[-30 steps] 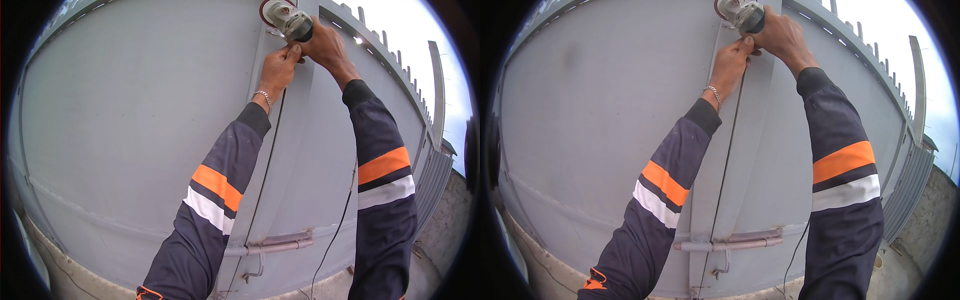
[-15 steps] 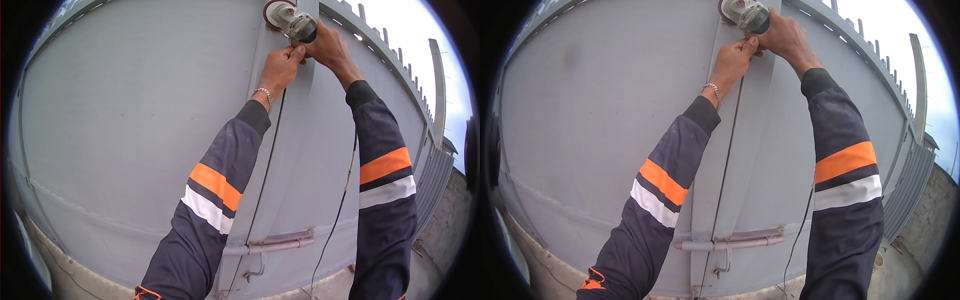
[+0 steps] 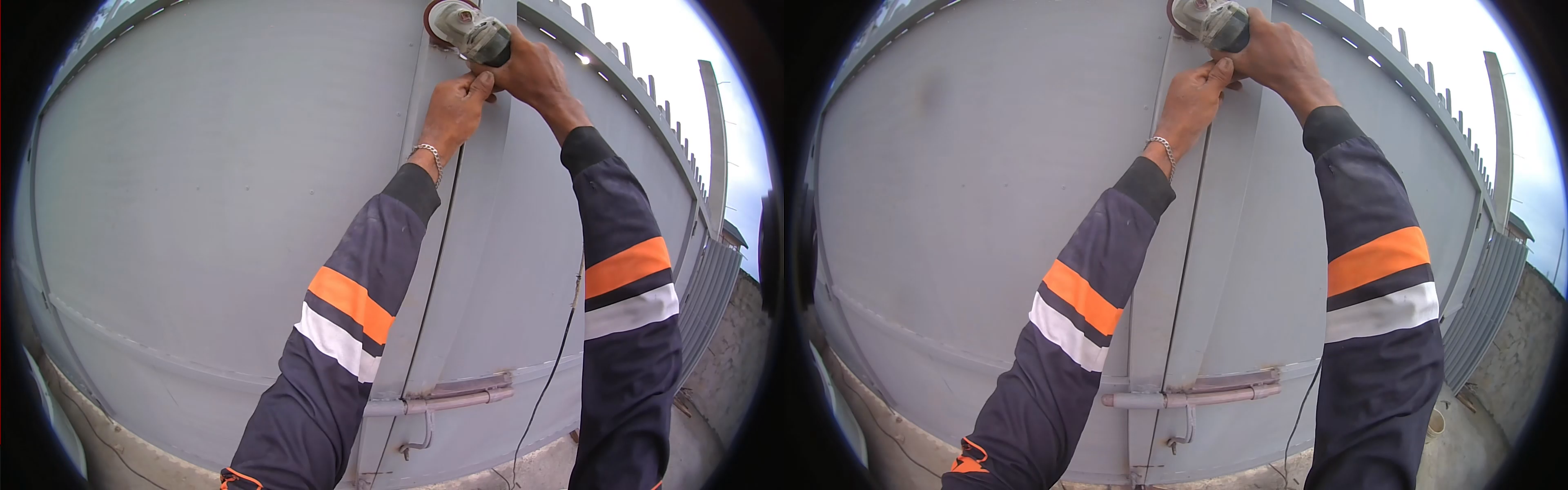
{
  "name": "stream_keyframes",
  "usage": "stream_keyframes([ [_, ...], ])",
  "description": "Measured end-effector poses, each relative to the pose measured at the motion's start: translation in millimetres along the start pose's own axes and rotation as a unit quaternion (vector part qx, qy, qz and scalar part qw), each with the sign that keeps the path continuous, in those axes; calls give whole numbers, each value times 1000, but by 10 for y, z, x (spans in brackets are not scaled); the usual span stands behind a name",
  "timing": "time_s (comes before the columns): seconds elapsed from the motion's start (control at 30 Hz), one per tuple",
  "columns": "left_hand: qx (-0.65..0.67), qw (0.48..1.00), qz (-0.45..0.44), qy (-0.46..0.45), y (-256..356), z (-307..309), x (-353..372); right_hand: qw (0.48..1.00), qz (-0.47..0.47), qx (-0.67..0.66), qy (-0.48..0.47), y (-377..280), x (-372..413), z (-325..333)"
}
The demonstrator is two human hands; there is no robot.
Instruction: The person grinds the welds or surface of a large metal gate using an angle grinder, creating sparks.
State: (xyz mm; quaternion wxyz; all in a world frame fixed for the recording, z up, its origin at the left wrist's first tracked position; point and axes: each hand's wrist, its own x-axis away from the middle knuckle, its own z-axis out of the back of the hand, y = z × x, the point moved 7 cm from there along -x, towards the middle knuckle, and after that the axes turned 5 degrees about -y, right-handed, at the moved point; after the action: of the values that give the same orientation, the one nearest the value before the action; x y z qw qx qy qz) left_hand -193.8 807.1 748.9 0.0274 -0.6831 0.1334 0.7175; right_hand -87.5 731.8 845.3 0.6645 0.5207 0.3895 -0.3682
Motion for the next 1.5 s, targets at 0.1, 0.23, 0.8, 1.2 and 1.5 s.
stream_keyframes([
  [0.1, 22, 1000, -17, -5, 0, 13, -33, 1000, -8, -11, 24, -6, 21, 28],
  [0.23, -47, 998, -6, -28, 2, 1, -26, 999, -10, -26, 19, 69, 105, 41],
  [0.8, -73, 997, 3, -32, -13, -39, -18, 999, 20, -32, 5, 109, 86, 37],
  [1.2, -29, 1000, 4, 4, -56, 23, -15, 999, 12, -33, -10, -10, -27, 0],
  [1.5, -36, 999, -7, -29, -31, -38, -70, 1000, 4, -19, -7, 10, 22, 135],
])
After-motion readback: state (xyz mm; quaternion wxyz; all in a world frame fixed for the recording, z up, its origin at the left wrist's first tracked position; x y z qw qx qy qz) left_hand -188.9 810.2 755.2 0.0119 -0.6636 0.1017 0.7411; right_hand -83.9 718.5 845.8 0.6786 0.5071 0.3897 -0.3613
